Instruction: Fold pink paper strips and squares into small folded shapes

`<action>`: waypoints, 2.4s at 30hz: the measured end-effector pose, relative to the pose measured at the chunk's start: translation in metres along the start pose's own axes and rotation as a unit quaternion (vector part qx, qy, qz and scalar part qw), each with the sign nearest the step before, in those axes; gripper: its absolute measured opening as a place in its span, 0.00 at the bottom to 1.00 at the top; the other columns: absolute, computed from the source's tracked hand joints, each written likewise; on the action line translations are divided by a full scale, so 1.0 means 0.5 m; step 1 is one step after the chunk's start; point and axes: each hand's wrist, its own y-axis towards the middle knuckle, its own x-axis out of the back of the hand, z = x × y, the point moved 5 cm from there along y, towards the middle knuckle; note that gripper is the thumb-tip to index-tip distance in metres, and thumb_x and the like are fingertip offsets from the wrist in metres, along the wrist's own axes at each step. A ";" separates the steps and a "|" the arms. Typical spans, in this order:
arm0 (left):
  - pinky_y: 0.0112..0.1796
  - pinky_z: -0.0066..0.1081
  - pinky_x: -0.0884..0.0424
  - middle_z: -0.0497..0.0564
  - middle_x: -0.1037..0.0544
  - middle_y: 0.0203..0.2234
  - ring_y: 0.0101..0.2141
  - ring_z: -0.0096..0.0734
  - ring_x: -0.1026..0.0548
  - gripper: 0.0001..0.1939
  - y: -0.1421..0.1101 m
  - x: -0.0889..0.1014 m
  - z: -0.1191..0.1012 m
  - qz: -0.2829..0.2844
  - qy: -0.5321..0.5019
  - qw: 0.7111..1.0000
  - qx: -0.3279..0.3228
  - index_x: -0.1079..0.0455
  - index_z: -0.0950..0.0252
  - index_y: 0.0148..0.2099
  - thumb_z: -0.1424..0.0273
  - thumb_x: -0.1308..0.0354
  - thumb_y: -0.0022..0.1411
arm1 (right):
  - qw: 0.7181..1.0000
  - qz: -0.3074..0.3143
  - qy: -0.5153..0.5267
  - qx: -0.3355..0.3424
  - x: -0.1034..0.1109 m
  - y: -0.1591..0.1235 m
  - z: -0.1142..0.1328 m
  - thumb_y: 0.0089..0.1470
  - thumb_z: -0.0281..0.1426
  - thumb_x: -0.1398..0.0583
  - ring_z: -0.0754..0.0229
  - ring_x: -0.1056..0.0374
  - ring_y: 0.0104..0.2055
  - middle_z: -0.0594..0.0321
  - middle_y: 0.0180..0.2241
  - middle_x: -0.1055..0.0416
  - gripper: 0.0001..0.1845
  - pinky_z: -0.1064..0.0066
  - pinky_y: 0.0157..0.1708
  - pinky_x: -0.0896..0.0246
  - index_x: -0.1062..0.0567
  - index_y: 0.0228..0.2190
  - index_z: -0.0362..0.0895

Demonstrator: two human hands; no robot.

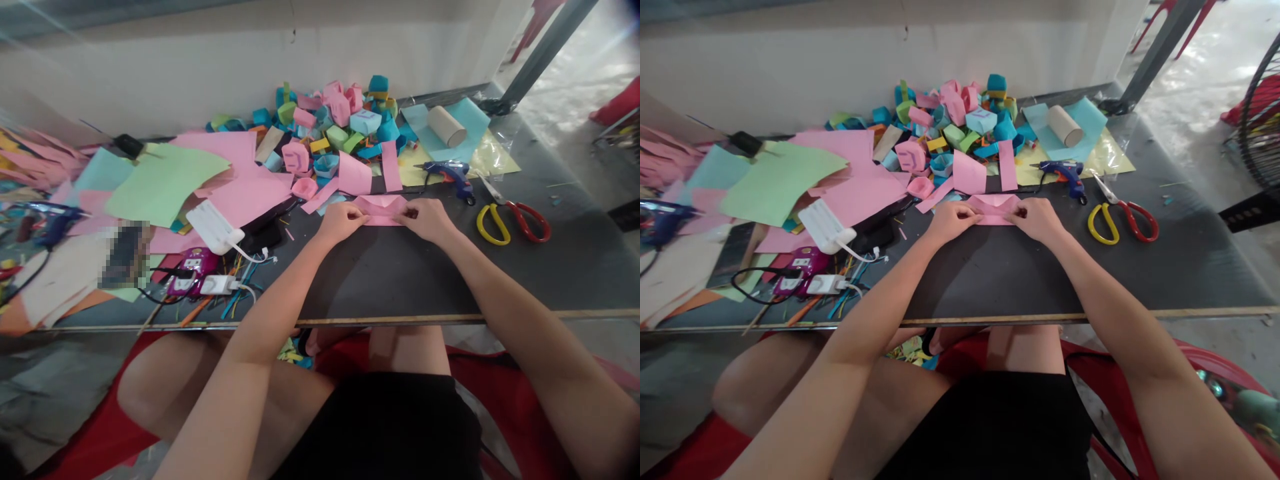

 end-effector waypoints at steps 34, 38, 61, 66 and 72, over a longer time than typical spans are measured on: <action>0.39 0.38 0.26 0.53 0.20 0.28 0.32 0.35 0.24 0.14 0.002 -0.007 0.007 -0.023 0.047 0.998 0.046 0.30 0.63 0.23 0.69 0.36 0.61 | 0.996 -0.017 -0.005 -0.088 -0.003 -0.005 0.012 0.53 0.40 0.33 0.56 0.28 0.29 0.59 0.25 0.24 0.15 0.64 0.32 0.40 0.25 0.22 0.45; 0.40 0.39 0.27 0.53 0.20 0.28 0.33 0.36 0.23 0.14 -0.003 -0.004 -0.008 -0.018 0.062 0.995 0.079 0.31 0.63 0.23 0.70 0.36 0.60 | 0.995 -0.013 -0.014 -0.103 -0.001 -0.007 0.020 0.53 0.36 0.33 0.57 0.29 0.30 0.60 0.27 0.23 0.11 0.65 0.32 0.41 0.24 0.23 0.45; 0.66 0.50 0.37 0.78 0.34 0.65 0.67 0.58 0.34 0.31 -0.090 -0.099 -0.127 0.074 0.293 0.953 -0.022 0.38 0.86 0.67 0.63 0.49 0.74 | 0.983 -0.064 -0.165 0.056 -0.030 -0.030 0.077 0.64 0.29 0.46 0.45 0.30 0.50 0.48 0.46 0.22 0.13 0.53 0.50 0.34 0.21 0.39 0.44; 0.70 0.52 0.44 0.78 0.41 0.69 0.71 0.61 0.42 0.40 -0.102 -0.098 -0.129 0.113 0.290 0.950 0.000 0.45 0.87 0.71 0.55 0.50 0.73 | 0.975 0.053 -0.125 0.176 -0.071 -0.047 0.089 0.65 0.27 0.51 0.48 0.31 0.62 0.50 0.60 0.26 0.26 0.50 0.63 0.36 0.26 0.59 0.42; 0.71 0.52 0.49 0.78 0.50 0.72 0.73 0.62 0.48 0.53 -0.115 -0.090 -0.123 0.140 0.323 0.935 0.035 0.52 0.86 0.74 0.41 0.54 0.70 | 0.975 0.138 -0.119 0.130 -0.063 -0.089 0.062 0.68 0.42 0.52 0.46 0.45 0.73 0.50 0.72 0.43 0.34 0.49 0.71 0.46 0.38 0.70 0.40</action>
